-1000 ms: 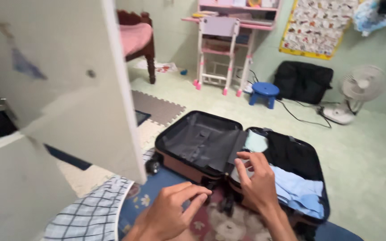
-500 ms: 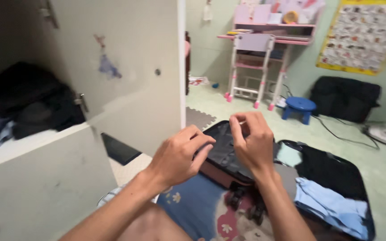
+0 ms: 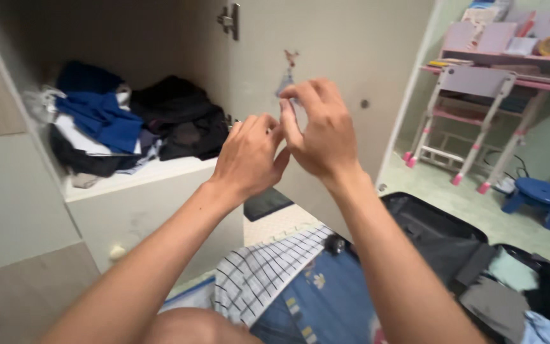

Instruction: The person folds various clothing items and places them into an open suitcase. They retrieve clothes from a wardrobe, fold them by hand, and arrange them inside the suitcase.

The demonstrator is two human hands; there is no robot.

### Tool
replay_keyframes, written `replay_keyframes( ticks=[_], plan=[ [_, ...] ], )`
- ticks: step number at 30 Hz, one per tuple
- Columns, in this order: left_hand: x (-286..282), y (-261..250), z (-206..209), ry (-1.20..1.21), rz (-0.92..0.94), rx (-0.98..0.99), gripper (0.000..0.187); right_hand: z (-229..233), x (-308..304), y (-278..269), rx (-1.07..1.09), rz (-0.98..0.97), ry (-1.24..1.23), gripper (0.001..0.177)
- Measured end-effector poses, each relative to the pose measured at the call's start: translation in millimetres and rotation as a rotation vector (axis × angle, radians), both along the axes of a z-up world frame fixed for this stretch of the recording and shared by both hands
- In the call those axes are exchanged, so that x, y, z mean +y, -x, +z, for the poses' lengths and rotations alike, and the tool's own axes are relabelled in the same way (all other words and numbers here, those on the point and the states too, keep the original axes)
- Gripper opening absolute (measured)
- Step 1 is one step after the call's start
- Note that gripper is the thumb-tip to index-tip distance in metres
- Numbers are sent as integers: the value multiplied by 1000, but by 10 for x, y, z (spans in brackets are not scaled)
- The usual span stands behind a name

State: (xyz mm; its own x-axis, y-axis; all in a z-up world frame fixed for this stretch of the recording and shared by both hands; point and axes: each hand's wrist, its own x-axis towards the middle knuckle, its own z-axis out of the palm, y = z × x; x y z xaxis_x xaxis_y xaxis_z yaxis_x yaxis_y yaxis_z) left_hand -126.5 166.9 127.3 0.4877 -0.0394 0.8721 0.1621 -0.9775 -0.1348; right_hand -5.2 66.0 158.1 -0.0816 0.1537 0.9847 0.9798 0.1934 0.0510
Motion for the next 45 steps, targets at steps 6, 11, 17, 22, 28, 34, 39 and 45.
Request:
replay_keyframes(
  ticks=[6, 11, 17, 22, 28, 34, 39, 45],
  plan=[
    [810, 354, -22, 16, 123, 4, 23, 185, 724, -12, 33, -112, 357, 23],
    [1583, 681, -10, -35, 228, 44, 23, 233, 1432, 38, 37, -158, 494, 25],
    [2213, 1028, 34, 26, 344, 74, 26, 305, 2334, 207, -50, -26, 464, 28],
    [2563, 1313, 32, 24, 452, 88, 26, 278, 2899, 379, 71, 47, 585, 28],
    [2872, 1415, 132, -62, 566, 78, 27, 216, 3399, 383, 32, 143, 515, 29],
    [3067, 1351, 201, 39, 654, 161, 27, 141, 3697, 233, 67, 152, 555, 28],
    [3173, 1373, 303, 32, 733, 182, 30, 231, 3818, 295, 100, 161, 607, 27],
    [3452, 1496, 401, 1, 721, 131, 28, 353, 3989, 424, 71, 123, 611, 29]
  ],
)
